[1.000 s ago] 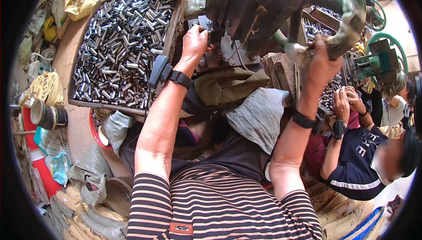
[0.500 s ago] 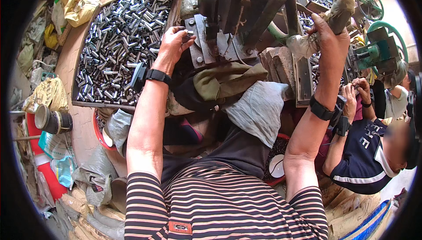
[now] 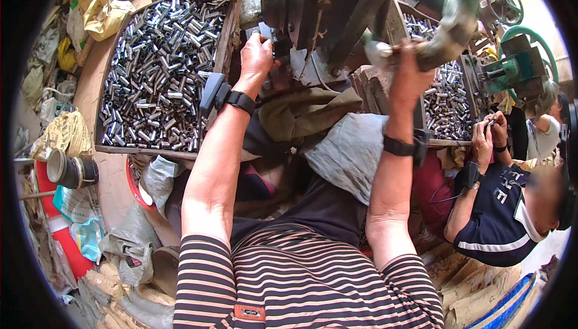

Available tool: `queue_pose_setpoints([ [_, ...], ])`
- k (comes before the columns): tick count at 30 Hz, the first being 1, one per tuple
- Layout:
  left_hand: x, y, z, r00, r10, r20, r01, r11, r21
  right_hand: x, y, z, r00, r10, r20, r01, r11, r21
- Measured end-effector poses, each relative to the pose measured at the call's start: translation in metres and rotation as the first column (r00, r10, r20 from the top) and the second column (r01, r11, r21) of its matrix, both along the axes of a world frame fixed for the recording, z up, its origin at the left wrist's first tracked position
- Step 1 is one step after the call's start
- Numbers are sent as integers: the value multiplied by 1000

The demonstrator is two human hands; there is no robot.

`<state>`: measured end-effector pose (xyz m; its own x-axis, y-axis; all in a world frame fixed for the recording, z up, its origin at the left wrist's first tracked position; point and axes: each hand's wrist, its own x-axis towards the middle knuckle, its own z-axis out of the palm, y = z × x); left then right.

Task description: The worker inspects, fits, and processes small metal pipe connectors or couplings using a mechanical press and manual manipulation.

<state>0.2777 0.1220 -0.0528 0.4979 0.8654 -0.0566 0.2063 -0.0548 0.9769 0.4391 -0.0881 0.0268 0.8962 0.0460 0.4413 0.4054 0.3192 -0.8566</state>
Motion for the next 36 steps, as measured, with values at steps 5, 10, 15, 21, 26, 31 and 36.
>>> queue_pose_setpoints([
  [5,-27,43,-28,948,108,-300,18,921,390,-10,-16,46,966,255,54,-229,930,-286],
  [10,-44,20,12,997,80,4,-78,975,-206,-2,-27,86,945,328,-8,-316,905,-285],
  [15,-34,14,15,974,52,219,14,957,-291,-2,-22,100,953,302,-17,-287,885,-368],
  [21,-22,10,-3,995,-20,102,41,976,-214,5,-18,88,972,236,19,-218,921,-323],
  [26,-16,4,6,996,-39,80,47,995,-93,-8,-3,36,998,26,65,-20,995,-94],
  [31,-20,28,-2,916,29,-401,151,900,410,-7,-8,31,987,95,130,-69,980,-189],
  [36,-44,32,2,935,112,-336,43,905,424,-3,-22,80,963,268,24,-250,925,-286],
])
